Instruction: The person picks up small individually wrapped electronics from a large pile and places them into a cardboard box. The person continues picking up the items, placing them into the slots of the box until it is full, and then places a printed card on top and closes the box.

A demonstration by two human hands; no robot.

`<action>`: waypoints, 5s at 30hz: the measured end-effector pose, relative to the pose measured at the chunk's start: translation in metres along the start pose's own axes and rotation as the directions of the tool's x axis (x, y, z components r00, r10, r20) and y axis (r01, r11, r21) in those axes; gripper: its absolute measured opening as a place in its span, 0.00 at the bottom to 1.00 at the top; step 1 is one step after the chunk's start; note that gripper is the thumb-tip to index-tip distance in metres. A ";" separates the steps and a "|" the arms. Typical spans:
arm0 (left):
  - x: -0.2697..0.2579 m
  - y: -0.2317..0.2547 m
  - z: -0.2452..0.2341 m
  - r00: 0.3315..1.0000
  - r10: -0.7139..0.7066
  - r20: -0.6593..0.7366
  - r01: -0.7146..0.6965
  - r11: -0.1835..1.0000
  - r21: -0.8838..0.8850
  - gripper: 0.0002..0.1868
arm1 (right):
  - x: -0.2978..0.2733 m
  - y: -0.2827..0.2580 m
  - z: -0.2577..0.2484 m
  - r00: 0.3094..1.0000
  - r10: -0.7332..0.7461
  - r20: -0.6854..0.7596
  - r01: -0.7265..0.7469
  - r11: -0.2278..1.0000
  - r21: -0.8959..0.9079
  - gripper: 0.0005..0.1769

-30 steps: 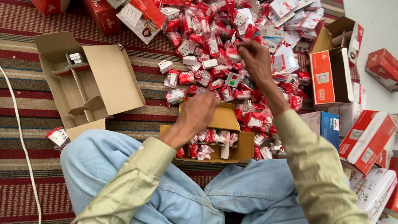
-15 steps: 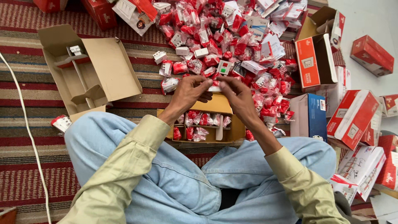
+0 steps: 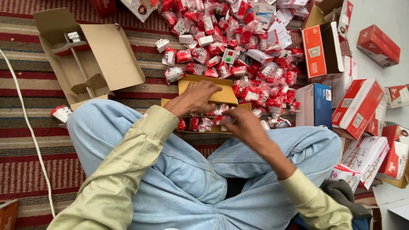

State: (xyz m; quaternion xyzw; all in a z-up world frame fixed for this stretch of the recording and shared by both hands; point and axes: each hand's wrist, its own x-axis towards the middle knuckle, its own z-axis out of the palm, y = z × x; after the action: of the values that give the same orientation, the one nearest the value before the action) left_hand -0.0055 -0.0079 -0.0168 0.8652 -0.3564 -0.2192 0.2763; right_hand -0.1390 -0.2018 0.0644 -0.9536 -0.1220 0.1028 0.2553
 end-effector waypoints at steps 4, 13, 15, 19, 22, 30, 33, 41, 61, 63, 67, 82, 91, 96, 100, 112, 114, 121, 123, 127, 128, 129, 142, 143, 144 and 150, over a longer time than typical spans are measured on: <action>-0.027 0.032 -0.013 0.978 -0.013 0.206 -0.010 0.994 0.112 0.63 | -0.007 0.047 0.075 1.000 -0.031 0.001 0.030 0.952 -0.305 0.18; -0.016 0.001 0.005 0.948 -0.134 0.290 0.097 0.986 0.137 0.69 | 0.001 0.045 0.091 1.000 -0.022 0.013 0.025 0.872 -0.489 0.16; -0.018 0.004 0.005 0.942 -0.133 0.308 0.079 0.981 0.179 0.64 | 0.007 0.055 0.103 0.995 0.067 0.077 -0.030 0.909 -0.416 0.15; -0.007 -0.006 0.023 0.941 -0.153 0.302 0.101 0.979 0.179 0.56 | 0.013 0.048 0.094 0.977 0.146 0.156 -0.097 0.954 -0.285 0.21; -0.001 -0.014 0.041 0.970 -0.129 0.205 0.076 0.966 0.246 0.60 | 0.004 0.027 0.072 0.952 0.218 0.216 -0.228 0.974 0.019 0.23; -0.005 -0.005 0.021 0.954 -0.133 0.268 0.093 0.983 0.155 0.59 | 0.007 0.042 0.077 0.958 0.170 0.231 -0.231 0.934 0.271 0.25; -0.003 -0.005 0.033 0.961 -0.154 0.230 0.108 0.974 0.201 0.68 | 0.016 0.028 0.024 0.901 0.034 0.432 -0.244 0.863 0.443 0.31; 0.007 -0.010 0.039 0.947 -0.169 0.273 0.117 0.974 0.195 0.71 | 0.133 0.061 -0.071 0.988 0.152 0.037 -0.156 0.973 0.170 0.26; 0.026 0.000 0.029 0.962 -0.179 0.207 0.110 0.945 0.307 0.27 | 0.257 0.116 -0.060 0.915 0.357 -0.187 -0.140 0.718 0.682 0.35; 0.027 -0.002 0.026 0.985 -0.066 -0.162 0.077 0.995 0.064 0.24 | 0.230 0.124 -0.048 0.918 0.362 -0.162 0.007 0.394 0.919 0.18; 0.008 0.017 -0.023 0.973 -0.150 -0.175 0.133 0.985 -0.110 0.23 | 0.166 0.080 -0.052 0.927 0.350 0.133 -0.195 0.148 0.970 0.19; 0.027 -0.023 0.047 0.983 -0.029 -0.183 0.079 0.959 0.273 0.19 | 0.248 0.194 -0.025 0.962 0.159 -0.223 -0.157 0.987 0.028 0.24; 0.050 -0.031 0.081 0.982 -0.040 -0.186 0.093 0.954 0.286 0.21 | 0.312 0.231 -0.023 0.955 0.116 -0.273 -0.212 0.912 -0.351 0.22; 0.058 -0.032 0.086 0.981 -0.041 -0.190 0.099 0.946 0.309 0.20 | 0.315 0.211 -0.003 0.988 -0.062 -0.138 0.036 0.982 -0.183 0.27; 0.044 -0.028 0.070 0.983 -0.039 -0.179 0.093 0.949 0.302 0.20 | 0.272 0.172 0.004 0.987 -0.094 -0.132 0.022 0.883 -0.468 0.23; 0.040 -0.034 0.081 0.983 0.024 -0.184 0.037 0.948 0.317 0.21 | 0.242 0.194 -0.079 0.982 -0.068 -0.175 -0.018 0.895 -0.446 0.12; 0.034 -0.019 0.052 0.999 -0.051 -0.001 0.048 0.940 0.338 0.20 | 0.259 0.188 -0.087 0.925 0.237 -0.298 -0.310 0.922 -0.230 0.39; 0.030 -0.019 0.038 0.997 -0.063 0.040 0.048 0.952 0.302 0.19 | 0.282 0.202 -0.052 0.920 0.294 -0.259 -0.330 0.938 -0.110 0.29; 0.021 -0.016 0.028 1.000 -0.013 0.001 0.012 0.964 0.264 0.19 | 0.280 0.205 -0.048 0.916 0.245 -0.316 -0.228 0.969 0.090 0.12; 0.022 -0.009 0.012 0.997 -0.045 -0.060 0.054 0.984 0.168 0.22 | 0.227 0.161 -0.066 0.889 0.140 -0.436 0.035 0.929 0.368 0.24; 0.020 -0.001 0.001 0.986 -0.126 -0.111 0.134 0.988 0.077 0.22 | 0.210 0.147 -0.070 0.903 0.245 -0.353 -0.029 0.855 0.518 0.24; 0.021 0.007 -0.011 0.966 -0.206 -0.155 0.206 0.978 -0.015 0.24 | 0.193 0.133 -0.075 0.907 0.335 -0.258 -0.094 0.755 0.649 0.25; 0.029 -0.006 -0.004 0.920 -0.222 -0.324 -0.280 0.208 -0.937 0.25 | 0.109 0.045 -0.002 0.938 0.116 -0.327 0.164 0.683 0.712 0.21; 0.030 -0.010 -0.006 0.904 -0.217 -0.369 -0.331 0.193 -0.924 0.23 | 0.107 0.040 -0.006 0.944 0.090 -0.317 0.172 0.685 0.707 0.36; 0.031 -0.015 -0.008 0.885 -0.213 -0.414 -0.382 0.177 -0.907 0.21 | 0.106 0.035 -0.011 0.949 0.065 -0.308 0.181 0.688 0.703 0.52; 0.034 -0.013 -0.010 0.836 -0.127 -0.533 -0.486 0.277 -0.829 0.24 | 0.105 0.033 -0.013 0.937 0.176 -0.302 0.134 0.616 0.776 0.37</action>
State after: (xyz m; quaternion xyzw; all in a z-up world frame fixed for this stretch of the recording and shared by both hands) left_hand 0.0293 -0.0222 -0.0239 0.5055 -0.1712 -0.1178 0.8375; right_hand -0.0298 -0.2055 0.0442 -0.7481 -0.0062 -0.0217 0.6632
